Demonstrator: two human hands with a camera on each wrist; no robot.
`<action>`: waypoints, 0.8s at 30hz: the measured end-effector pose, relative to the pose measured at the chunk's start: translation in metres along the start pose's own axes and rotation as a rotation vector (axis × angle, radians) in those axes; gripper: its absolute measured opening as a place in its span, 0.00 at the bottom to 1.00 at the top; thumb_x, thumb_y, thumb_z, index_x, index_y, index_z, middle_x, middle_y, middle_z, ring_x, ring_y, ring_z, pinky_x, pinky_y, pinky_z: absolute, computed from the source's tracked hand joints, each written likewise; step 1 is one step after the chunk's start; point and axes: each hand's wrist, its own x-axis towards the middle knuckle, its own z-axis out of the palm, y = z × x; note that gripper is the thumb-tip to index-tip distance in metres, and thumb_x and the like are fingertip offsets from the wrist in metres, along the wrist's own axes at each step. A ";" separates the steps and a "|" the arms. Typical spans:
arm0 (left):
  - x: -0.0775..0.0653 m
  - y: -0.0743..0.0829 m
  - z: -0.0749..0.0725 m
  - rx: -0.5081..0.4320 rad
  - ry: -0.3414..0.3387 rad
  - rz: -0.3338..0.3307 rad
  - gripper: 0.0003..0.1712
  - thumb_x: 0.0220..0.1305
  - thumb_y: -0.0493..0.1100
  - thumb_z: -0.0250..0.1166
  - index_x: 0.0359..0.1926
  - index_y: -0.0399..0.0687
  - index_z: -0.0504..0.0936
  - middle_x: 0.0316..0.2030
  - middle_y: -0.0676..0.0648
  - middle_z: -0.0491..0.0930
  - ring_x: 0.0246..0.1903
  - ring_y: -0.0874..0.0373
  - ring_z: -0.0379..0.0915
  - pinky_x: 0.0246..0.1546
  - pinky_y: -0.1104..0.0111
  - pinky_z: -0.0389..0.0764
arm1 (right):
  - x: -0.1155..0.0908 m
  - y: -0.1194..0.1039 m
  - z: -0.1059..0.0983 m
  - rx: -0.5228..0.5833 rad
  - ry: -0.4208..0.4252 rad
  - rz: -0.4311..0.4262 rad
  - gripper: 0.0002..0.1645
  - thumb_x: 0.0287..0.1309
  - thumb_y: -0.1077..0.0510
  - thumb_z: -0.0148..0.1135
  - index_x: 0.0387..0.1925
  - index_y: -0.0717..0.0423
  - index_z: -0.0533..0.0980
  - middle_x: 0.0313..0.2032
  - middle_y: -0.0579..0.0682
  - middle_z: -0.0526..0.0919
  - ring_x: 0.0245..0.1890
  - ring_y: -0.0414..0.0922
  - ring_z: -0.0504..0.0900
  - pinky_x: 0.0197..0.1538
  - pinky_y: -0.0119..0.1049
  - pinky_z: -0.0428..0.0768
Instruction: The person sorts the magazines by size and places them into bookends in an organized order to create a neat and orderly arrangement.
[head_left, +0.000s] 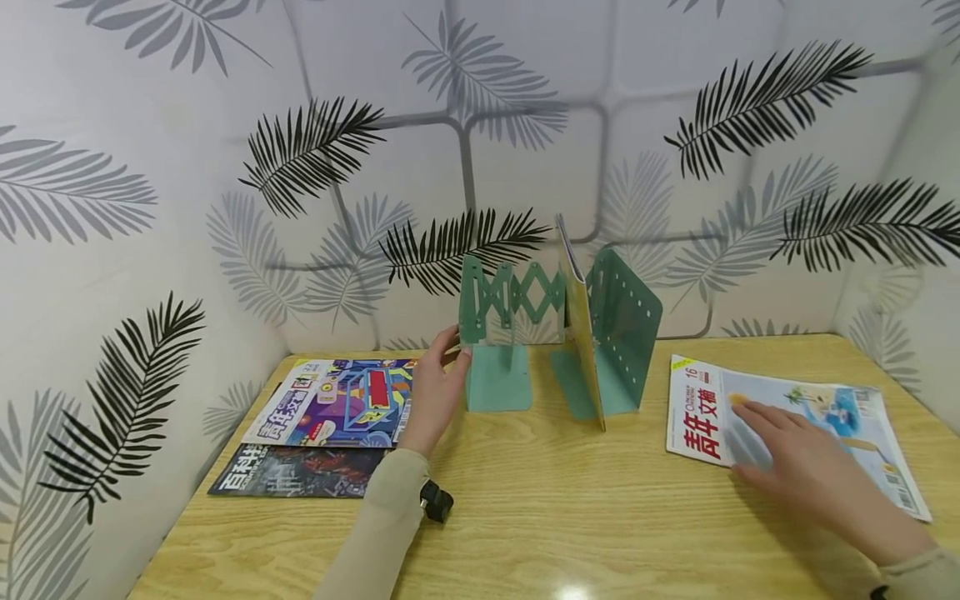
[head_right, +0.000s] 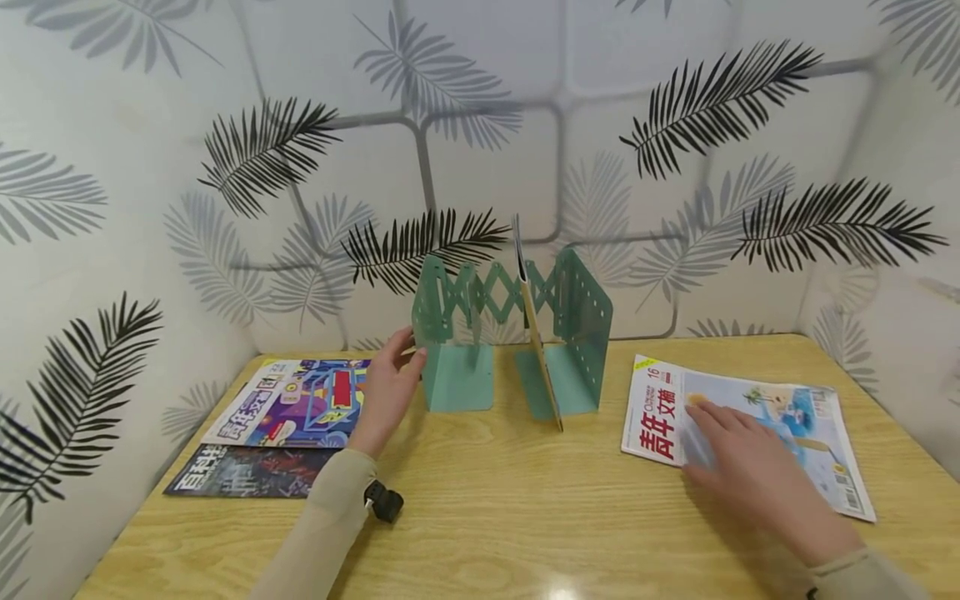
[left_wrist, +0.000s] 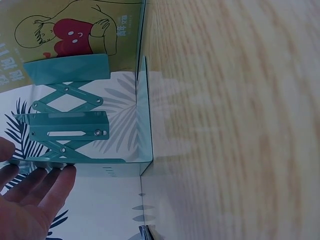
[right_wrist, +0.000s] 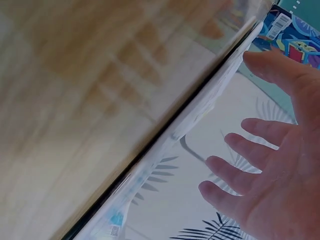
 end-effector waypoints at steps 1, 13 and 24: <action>0.000 0.000 0.000 -0.002 0.000 0.000 0.24 0.74 0.47 0.56 0.68 0.56 0.71 0.61 0.49 0.74 0.57 0.51 0.73 0.54 0.58 0.78 | 0.000 0.003 0.001 -0.003 -0.002 -0.006 0.47 0.46 0.46 0.76 0.63 0.69 0.70 0.59 0.70 0.72 0.53 0.71 0.72 0.51 0.68 0.70; 0.004 0.001 0.002 0.008 0.022 0.008 0.23 0.74 0.44 0.57 0.67 0.53 0.72 0.60 0.47 0.75 0.56 0.50 0.74 0.54 0.59 0.78 | 0.004 0.019 0.004 0.041 -0.106 -0.007 0.43 0.48 0.45 0.75 0.59 0.69 0.73 0.57 0.71 0.74 0.53 0.71 0.73 0.53 0.66 0.71; 0.004 0.000 0.001 0.014 0.016 0.005 0.23 0.74 0.45 0.56 0.67 0.52 0.72 0.60 0.47 0.75 0.56 0.50 0.75 0.54 0.58 0.78 | 0.007 0.022 0.006 0.075 -0.203 -0.007 0.37 0.55 0.44 0.70 0.56 0.69 0.76 0.55 0.70 0.76 0.55 0.70 0.73 0.55 0.65 0.71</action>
